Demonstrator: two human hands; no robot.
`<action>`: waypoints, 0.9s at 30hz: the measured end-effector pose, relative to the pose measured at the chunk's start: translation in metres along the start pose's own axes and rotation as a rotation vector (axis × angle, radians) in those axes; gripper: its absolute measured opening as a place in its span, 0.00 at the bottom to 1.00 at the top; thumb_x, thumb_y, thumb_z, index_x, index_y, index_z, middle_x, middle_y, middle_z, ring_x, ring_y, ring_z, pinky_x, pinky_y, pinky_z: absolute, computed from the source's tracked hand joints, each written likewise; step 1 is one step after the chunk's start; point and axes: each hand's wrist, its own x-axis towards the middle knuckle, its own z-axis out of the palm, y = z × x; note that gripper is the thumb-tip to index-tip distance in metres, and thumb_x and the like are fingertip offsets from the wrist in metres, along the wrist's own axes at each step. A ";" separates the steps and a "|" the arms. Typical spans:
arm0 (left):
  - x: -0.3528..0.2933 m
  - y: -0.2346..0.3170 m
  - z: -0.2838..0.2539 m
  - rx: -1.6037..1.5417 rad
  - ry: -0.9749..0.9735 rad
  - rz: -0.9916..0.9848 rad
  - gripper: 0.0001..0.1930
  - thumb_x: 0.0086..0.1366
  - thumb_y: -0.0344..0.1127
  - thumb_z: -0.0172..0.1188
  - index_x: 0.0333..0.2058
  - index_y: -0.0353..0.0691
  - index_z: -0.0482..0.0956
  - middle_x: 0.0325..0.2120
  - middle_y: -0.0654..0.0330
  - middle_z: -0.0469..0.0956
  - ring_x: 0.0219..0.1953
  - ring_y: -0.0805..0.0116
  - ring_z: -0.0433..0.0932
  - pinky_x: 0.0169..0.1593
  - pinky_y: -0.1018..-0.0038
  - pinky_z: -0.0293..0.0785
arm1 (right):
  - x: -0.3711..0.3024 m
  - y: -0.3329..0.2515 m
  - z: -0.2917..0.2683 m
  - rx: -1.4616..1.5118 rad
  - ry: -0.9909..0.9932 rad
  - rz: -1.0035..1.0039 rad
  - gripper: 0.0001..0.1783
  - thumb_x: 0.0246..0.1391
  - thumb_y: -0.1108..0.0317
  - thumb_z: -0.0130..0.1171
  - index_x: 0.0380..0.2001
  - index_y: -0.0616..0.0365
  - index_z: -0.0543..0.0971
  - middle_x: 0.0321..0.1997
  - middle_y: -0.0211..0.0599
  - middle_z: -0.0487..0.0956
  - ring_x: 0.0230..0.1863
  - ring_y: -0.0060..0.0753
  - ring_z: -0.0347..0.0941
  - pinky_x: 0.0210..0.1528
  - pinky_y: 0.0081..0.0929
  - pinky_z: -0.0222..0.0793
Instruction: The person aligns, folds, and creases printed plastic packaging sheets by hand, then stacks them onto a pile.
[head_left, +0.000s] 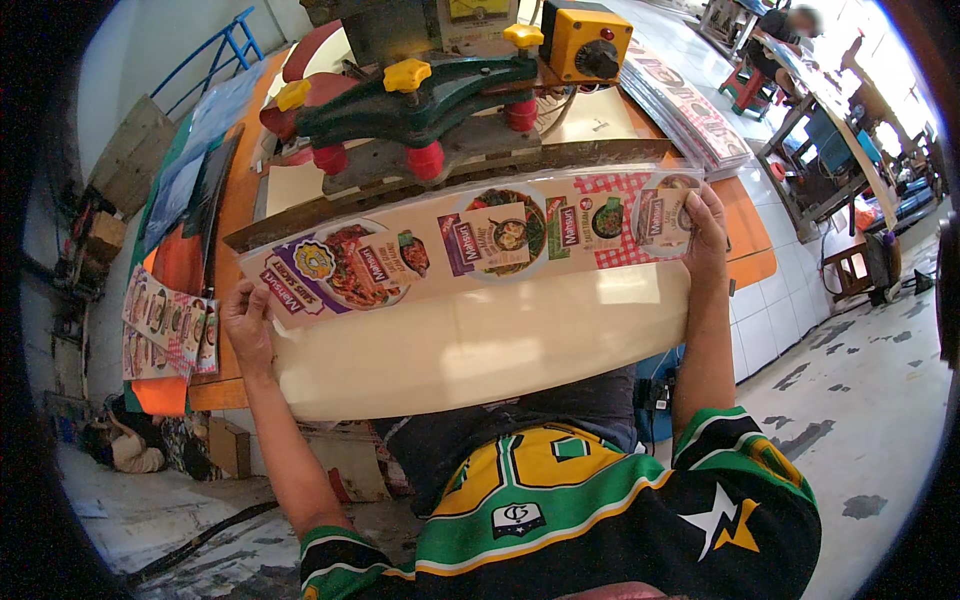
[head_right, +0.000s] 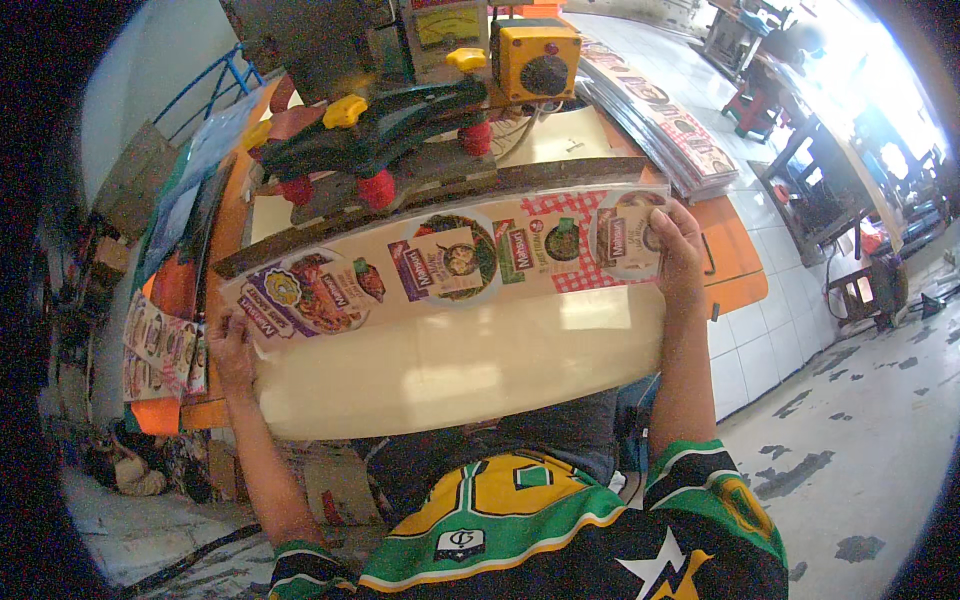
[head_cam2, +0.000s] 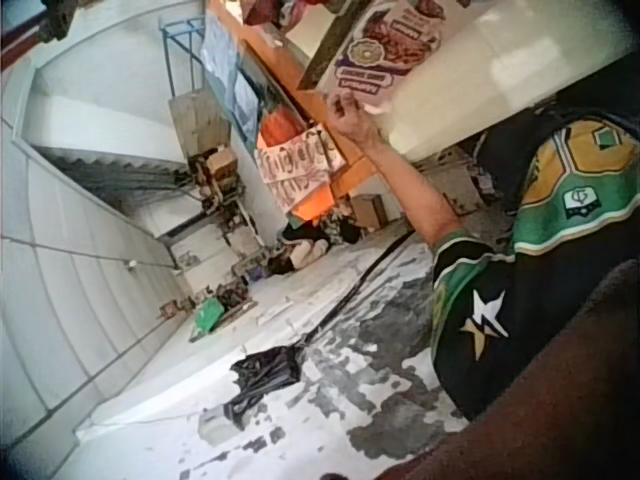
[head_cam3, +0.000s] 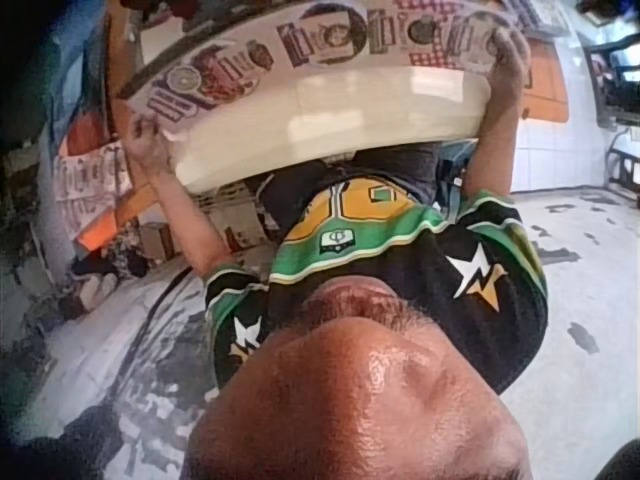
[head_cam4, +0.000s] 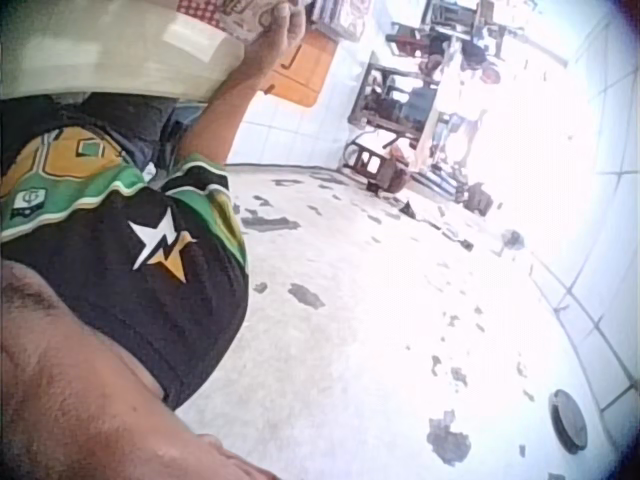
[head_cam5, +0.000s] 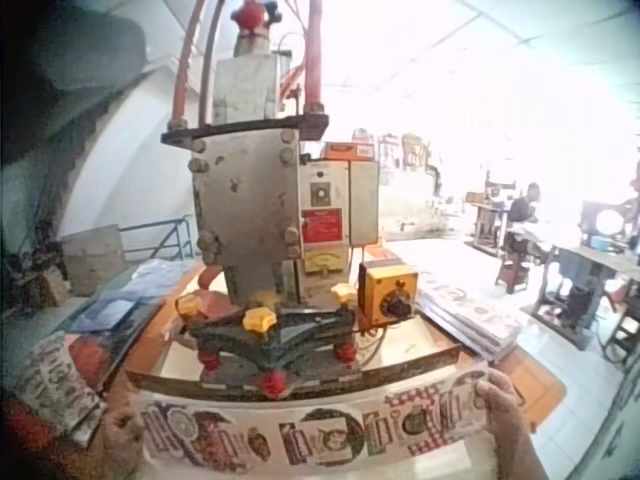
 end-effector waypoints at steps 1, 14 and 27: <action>0.000 -0.001 0.001 -0.014 0.019 0.026 0.08 0.68 0.37 0.68 0.37 0.39 0.81 0.26 0.72 0.75 0.25 0.84 0.66 0.28 0.84 0.59 | 0.001 0.001 0.000 -0.011 0.001 -0.002 0.19 0.63 0.65 0.60 0.51 0.68 0.78 0.46 0.42 0.85 0.43 0.31 0.84 0.47 0.29 0.83; -0.002 0.009 0.012 0.020 0.095 0.011 0.07 0.68 0.35 0.69 0.36 0.40 0.80 0.25 0.74 0.73 0.25 0.85 0.64 0.26 0.84 0.57 | -0.001 -0.007 0.005 -0.161 -0.001 0.021 0.17 0.64 0.64 0.61 0.48 0.68 0.81 0.43 0.40 0.85 0.40 0.26 0.82 0.44 0.25 0.80; 0.002 0.001 -0.001 0.201 0.147 0.030 0.09 0.70 0.38 0.67 0.34 0.39 0.80 0.24 0.73 0.71 0.23 0.84 0.62 0.26 0.82 0.57 | 0.001 0.003 -0.006 -0.124 0.005 0.031 0.14 0.63 0.66 0.64 0.45 0.66 0.82 0.41 0.36 0.85 0.39 0.22 0.81 0.44 0.24 0.76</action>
